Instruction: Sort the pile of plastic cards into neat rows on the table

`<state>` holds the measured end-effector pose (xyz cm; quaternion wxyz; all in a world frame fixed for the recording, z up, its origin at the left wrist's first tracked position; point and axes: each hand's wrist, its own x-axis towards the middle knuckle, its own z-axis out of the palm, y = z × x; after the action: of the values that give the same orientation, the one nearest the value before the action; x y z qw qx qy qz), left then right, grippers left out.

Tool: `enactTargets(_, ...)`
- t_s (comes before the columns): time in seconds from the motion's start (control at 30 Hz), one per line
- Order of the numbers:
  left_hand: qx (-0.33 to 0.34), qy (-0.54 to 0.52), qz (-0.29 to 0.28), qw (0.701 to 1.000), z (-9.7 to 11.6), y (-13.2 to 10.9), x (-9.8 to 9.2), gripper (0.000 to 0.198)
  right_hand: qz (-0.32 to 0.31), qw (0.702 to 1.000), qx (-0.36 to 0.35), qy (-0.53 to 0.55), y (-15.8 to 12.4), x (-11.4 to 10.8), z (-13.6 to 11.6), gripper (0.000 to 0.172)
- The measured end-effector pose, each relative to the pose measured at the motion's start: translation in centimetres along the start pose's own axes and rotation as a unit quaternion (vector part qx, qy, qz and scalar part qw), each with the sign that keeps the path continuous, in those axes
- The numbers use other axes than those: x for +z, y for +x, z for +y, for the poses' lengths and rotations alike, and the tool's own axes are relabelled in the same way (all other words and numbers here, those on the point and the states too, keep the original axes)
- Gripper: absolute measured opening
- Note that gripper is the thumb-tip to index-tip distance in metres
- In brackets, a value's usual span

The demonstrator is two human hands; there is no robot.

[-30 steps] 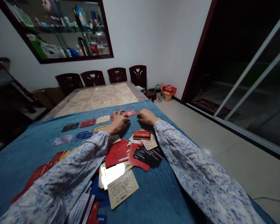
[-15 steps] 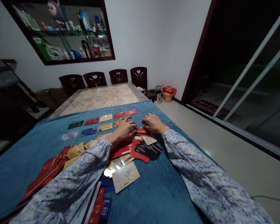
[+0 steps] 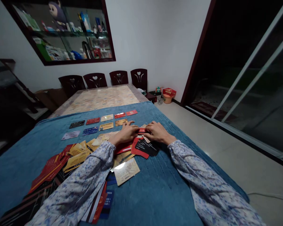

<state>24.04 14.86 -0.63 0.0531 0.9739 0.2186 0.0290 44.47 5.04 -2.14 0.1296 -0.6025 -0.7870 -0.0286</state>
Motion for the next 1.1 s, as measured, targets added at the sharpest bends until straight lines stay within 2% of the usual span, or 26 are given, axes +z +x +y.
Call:
enactTargets(0.13, 0.037, 0.000, 0.006, 0.999, -0.3, -0.2, -0.1, 0.027, -0.006, 1.000, -0.005, -0.003, -0.1, -0.1, -0.2, 0.028)
enactTargets(0.43, 0.067, -0.005, 0.008, 0.998, -0.7, -0.6, -1.0, 0.028, 0.008, 0.999, -0.032, -0.012, -0.4, -0.5, -0.8, 0.030)
enactTargets(0.6, 0.080, -0.026, 0.053, 0.995, -0.6, -0.9, -1.2, 0.030, 0.047, 0.998, -0.049, 0.018, -0.7, -0.2, -0.3, 0.027)
enactTargets(0.77, 0.067, -0.083, 0.111, 0.988, -1.2, -0.5, -0.5, 0.030, 0.083, 0.995, -0.047, 0.032, -0.7, 0.4, 0.4, 0.026)
enactTargets(1.1, 0.062, -0.156, 0.158, 0.973, -1.6, 0.0, 0.4, 0.034, 0.141, 0.989, -0.001, 0.053, -0.7, 1.1, 0.3, 0.030)
